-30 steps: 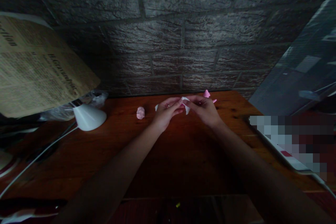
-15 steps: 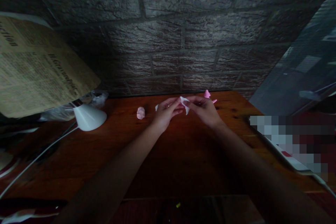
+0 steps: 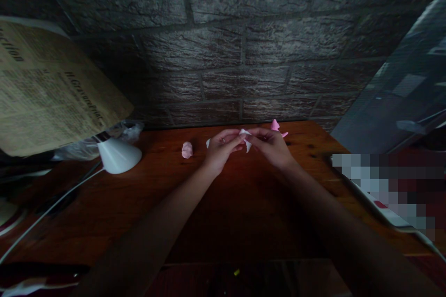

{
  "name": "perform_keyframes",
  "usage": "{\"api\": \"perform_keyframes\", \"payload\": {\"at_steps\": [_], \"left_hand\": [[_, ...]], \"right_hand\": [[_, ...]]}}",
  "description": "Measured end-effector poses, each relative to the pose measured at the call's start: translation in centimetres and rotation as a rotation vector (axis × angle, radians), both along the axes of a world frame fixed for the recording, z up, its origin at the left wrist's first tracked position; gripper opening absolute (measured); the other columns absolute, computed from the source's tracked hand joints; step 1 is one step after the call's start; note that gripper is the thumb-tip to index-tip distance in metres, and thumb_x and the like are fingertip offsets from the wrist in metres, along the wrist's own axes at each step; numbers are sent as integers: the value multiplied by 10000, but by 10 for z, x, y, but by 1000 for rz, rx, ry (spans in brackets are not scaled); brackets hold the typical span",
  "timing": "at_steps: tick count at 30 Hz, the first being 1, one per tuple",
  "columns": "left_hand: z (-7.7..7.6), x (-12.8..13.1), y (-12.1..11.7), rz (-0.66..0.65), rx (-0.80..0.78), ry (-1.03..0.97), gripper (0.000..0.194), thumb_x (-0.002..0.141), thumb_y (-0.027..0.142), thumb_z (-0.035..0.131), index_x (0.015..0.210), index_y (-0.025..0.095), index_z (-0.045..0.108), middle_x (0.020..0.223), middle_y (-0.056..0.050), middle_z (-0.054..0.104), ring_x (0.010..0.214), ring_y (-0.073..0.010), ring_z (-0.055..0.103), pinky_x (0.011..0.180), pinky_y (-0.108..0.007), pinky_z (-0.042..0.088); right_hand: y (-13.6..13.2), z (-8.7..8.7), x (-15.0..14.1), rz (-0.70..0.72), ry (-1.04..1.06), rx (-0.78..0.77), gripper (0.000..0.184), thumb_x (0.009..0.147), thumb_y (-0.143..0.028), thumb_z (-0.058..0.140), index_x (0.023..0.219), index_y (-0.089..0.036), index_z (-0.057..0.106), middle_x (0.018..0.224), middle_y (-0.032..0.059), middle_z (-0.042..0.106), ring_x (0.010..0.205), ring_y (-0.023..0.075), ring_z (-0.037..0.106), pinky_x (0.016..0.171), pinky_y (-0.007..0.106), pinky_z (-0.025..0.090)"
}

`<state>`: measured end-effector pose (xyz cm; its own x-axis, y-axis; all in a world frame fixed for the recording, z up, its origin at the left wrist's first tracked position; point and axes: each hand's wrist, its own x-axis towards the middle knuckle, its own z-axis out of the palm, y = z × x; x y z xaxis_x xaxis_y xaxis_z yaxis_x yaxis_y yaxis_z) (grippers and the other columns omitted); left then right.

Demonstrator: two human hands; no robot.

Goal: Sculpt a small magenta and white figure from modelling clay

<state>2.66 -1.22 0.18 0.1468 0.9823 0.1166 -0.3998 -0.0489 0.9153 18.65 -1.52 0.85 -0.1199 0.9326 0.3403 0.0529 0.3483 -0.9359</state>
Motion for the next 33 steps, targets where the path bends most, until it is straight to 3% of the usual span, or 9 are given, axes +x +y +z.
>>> {"api": "perform_keyframes", "payload": {"at_steps": [4, 14, 21, 33], "left_hand": [[0, -1, 1, 4, 37, 3, 248, 701, 344, 849, 855, 178, 746, 837, -36, 741, 749, -138, 684, 753, -296, 551], [2, 0, -1, 38, 35, -12, 265, 648, 284, 874, 862, 189, 750, 876, -35, 754, 799, -142, 687, 756, -289, 550], [1, -1, 0, 26, 50, 0, 209, 699, 318, 850, 839, 192, 759, 825, -28, 736, 765, -137, 676, 747, -289, 550], [1, 0, 0, 58, 79, 30, 291, 687, 334, 858, 927, 202, 761, 890, -32, 749, 764, -122, 668, 692, -252, 527]], "right_hand": [[-1, 2, -1, 3, -9, 4, 344, 761, -521, 776, 899, -207, 795, 852, 57, 769, 734, 168, 646, 671, 308, 515], [0, -1, 0, 5, -1, -27, 347, 764, -486, 780, 945, -190, 792, 807, 50, 756, 603, 118, 561, 560, 266, 449], [-1, 1, -1, 0, 25, 4, 343, 752, -516, 785, 896, -205, 788, 766, 34, 738, 655, 144, 605, 627, 292, 498], [-1, 0, -2, -13, 46, -40, 354, 734, -492, 801, 908, -185, 776, 733, 27, 725, 564, 105, 540, 536, 254, 444]]}}
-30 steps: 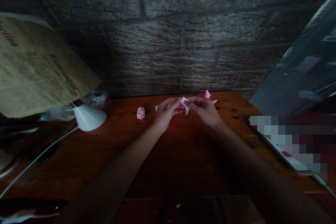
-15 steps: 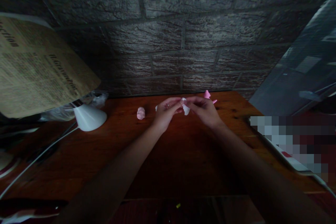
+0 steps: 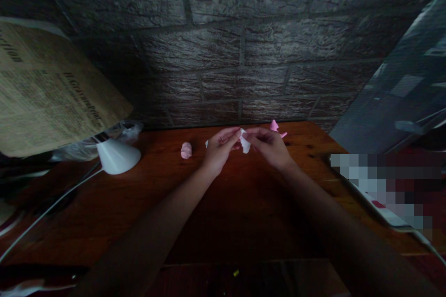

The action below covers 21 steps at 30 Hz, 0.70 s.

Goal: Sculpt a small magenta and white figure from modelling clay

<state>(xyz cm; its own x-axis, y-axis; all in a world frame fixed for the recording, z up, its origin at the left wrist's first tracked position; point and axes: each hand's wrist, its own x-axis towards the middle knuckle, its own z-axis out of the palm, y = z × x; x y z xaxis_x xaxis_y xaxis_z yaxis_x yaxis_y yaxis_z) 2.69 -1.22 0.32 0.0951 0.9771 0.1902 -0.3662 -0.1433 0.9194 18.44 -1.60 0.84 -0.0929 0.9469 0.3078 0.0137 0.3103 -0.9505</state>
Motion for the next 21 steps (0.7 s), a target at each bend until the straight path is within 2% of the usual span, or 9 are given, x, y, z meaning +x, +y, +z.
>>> {"api": "perform_keyframes", "payload": {"at_steps": [10, 14, 21], "left_hand": [[-1, -1, -1, -9, 5, 30, 244, 687, 299, 848, 895, 206, 759, 911, -40, 761, 787, -138, 676, 721, -273, 521], [-1, -1, 0, -3, -1, 19, 254, 671, 290, 861, 885, 205, 755, 892, -37, 764, 763, -133, 674, 716, -271, 519], [-2, -2, 2, -2, 9, 37, 241, 700, 340, 845, 883, 199, 774, 893, -52, 754, 813, -158, 680, 726, -285, 535]], "right_hand": [[1, -2, 1, 9, 14, 1, 287, 769, -426, 771, 942, -197, 783, 823, 43, 762, 634, 127, 601, 585, 274, 487], [1, -3, 1, 33, 41, -17, 303, 755, -420, 790, 963, -200, 777, 902, 58, 780, 697, 146, 646, 618, 284, 505], [3, -4, 3, 30, 33, -7, 352, 755, -467, 793, 980, -198, 761, 905, 68, 778, 739, 168, 674, 623, 294, 517]]}}
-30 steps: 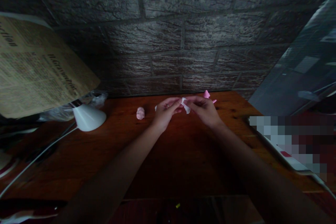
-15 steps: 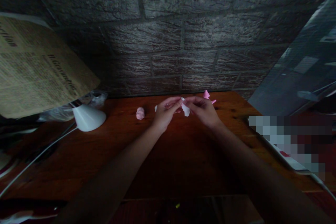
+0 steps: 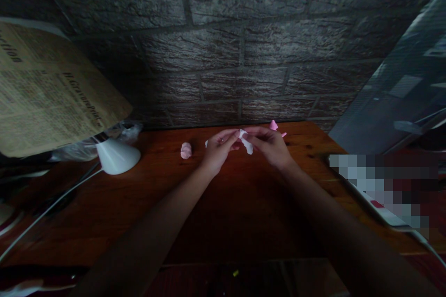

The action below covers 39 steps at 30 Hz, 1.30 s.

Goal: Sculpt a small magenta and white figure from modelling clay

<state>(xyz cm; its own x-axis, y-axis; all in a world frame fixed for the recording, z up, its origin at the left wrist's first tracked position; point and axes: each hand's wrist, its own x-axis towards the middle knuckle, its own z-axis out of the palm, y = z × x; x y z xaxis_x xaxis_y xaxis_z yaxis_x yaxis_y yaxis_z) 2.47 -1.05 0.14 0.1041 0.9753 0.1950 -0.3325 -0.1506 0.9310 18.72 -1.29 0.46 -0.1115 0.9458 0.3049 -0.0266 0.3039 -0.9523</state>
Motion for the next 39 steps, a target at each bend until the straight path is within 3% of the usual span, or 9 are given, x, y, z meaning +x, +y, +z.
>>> {"api": "perform_keyframes", "payload": {"at_steps": [6, 11, 15, 22, 31, 39], "left_hand": [[0, -1, 2, -11, 31, 32, 294, 694, 371, 850, 925, 211, 767, 902, -42, 757, 792, -148, 682, 736, -285, 545], [-1, -1, 3, -31, 60, 82, 375, 697, 399, 844, 1011, 217, 754, 1026, -59, 764, 862, -163, 695, 746, -292, 551], [-1, 0, 1, -20, 74, 86, 348, 701, 405, 840, 978, 210, 761, 1005, -64, 768, 870, -165, 695, 730, -281, 548], [-2, 0, 1, 20, 60, 58, 295, 698, 366, 849, 929, 204, 761, 943, -58, 766, 824, -155, 695, 703, -270, 544], [-5, -1, 4, -17, 46, 62, 337, 697, 416, 847, 944, 196, 782, 949, -74, 777, 830, -170, 705, 714, -292, 562], [-2, 0, 2, 46, 39, 59, 310, 659, 383, 868, 887, 201, 762, 902, -56, 775, 778, -151, 697, 701, -278, 544]], "right_hand": [[1, 1, 0, -15, 35, -30, 412, 697, -495, 833, 954, -184, 748, 867, 67, 770, 686, 150, 643, 603, 282, 495], [0, 4, 0, -24, 2, -69, 357, 706, -467, 822, 887, -165, 762, 760, 39, 737, 613, 118, 578, 581, 267, 463], [-1, 5, 0, -29, -6, -47, 311, 724, -451, 801, 866, -176, 774, 759, 35, 733, 605, 113, 561, 575, 267, 454], [-3, 6, -2, -7, 10, -30, 295, 713, -428, 812, 892, -195, 788, 868, 53, 772, 664, 129, 606, 598, 273, 472], [-1, 5, 0, -31, -21, 17, 321, 731, -476, 804, 893, -198, 790, 833, 54, 766, 703, 155, 636, 635, 298, 504], [0, 1, 0, 1, 21, -4, 316, 724, -425, 822, 950, -208, 781, 900, 60, 783, 736, 165, 674, 654, 304, 533]]}}
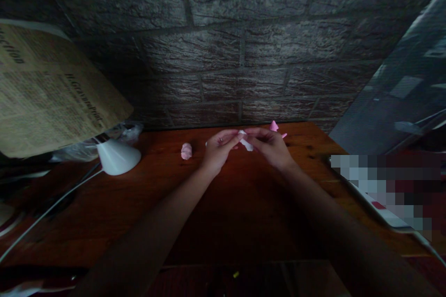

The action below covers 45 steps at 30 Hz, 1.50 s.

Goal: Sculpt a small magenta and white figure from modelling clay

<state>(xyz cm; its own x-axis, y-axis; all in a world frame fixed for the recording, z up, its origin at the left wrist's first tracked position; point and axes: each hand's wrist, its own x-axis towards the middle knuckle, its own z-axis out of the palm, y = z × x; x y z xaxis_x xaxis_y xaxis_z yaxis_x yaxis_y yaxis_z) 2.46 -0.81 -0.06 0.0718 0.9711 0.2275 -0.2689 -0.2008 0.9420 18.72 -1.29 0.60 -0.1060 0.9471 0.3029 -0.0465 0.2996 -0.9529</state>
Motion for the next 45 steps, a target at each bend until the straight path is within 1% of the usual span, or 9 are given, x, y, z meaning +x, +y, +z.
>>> {"api": "perform_keyframes", "payload": {"at_steps": [3, 6, 14, 21, 26, 34, 37, 41, 45], "left_hand": [[0, 1, 0, -5, -29, -58, 314, 640, 390, 876, 866, 204, 762, 846, -38, 760, 724, -127, 676, 676, -260, 530], [-1, 3, -1, -2, -54, -99, 307, 646, 393, 875, 860, 202, 767, 833, -30, 743, 743, -120, 662, 671, -241, 521], [-4, 4, 0, 5, -103, -108, 338, 688, 452, 838, 878, 185, 757, 881, -56, 739, 811, -147, 681, 658, -233, 520], [-2, 5, -4, 53, -79, -60, 348, 647, 412, 870, 884, 190, 742, 873, -46, 749, 802, -148, 679, 674, -248, 530], [-3, 4, -3, 19, -29, -35, 326, 705, 433, 827, 908, 189, 752, 903, -65, 757, 844, -182, 703, 678, -274, 545], [-3, 1, 0, 1, -5, -36, 310, 687, 375, 843, 930, 203, 756, 929, -56, 760, 828, -153, 687, 694, -262, 541], [-2, 1, 0, -3, -11, -47, 338, 677, 367, 851, 957, 207, 750, 992, -64, 767, 850, -157, 694, 697, -262, 539], [-1, 0, 0, 0, 7, -8, 325, 701, 357, 837, 984, 223, 752, 1040, -68, 769, 871, -165, 700, 720, -279, 541], [1, -1, -2, -10, 42, 32, 312, 699, 337, 837, 980, 226, 759, 1027, -63, 774, 864, -166, 699, 731, -288, 543]], "right_hand": [[-1, 1, -1, 2, -8, 9, 298, 722, -428, 828, 918, -208, 787, 879, 56, 784, 734, 162, 672, 687, 317, 545], [-2, 1, -2, 0, -21, 38, 297, 720, -450, 832, 901, -217, 792, 858, 50, 780, 761, 173, 680, 727, 336, 556], [1, -3, -2, -41, -16, 49, 330, 705, -483, 837, 902, -222, 796, 826, 50, 777, 762, 185, 687, 722, 344, 562], [-2, -1, -5, -31, -18, 69, 336, 708, -499, 834, 886, -217, 795, 855, 56, 775, 761, 178, 679, 729, 342, 553], [-2, 1, -4, -62, -24, 54, 362, 680, -529, 842, 859, -217, 795, 819, 51, 775, 753, 181, 676, 728, 340, 552], [-2, 4, -2, -67, -25, 8, 367, 677, -518, 841, 861, -204, 795, 793, 52, 760, 721, 166, 648, 704, 324, 527], [-2, 5, -2, -62, -41, -21, 382, 677, -530, 832, 854, -193, 798, 781, 52, 753, 707, 160, 629, 694, 318, 509], [-2, 4, 0, -52, -102, -52, 373, 709, -518, 808, 884, -188, 802, 763, 44, 738, 634, 134, 564, 617, 296, 458], [-1, 3, 1, -52, -80, -67, 373, 702, -508, 810, 905, -194, 798, 817, 52, 753, 603, 115, 525, 558, 270, 405]]}}
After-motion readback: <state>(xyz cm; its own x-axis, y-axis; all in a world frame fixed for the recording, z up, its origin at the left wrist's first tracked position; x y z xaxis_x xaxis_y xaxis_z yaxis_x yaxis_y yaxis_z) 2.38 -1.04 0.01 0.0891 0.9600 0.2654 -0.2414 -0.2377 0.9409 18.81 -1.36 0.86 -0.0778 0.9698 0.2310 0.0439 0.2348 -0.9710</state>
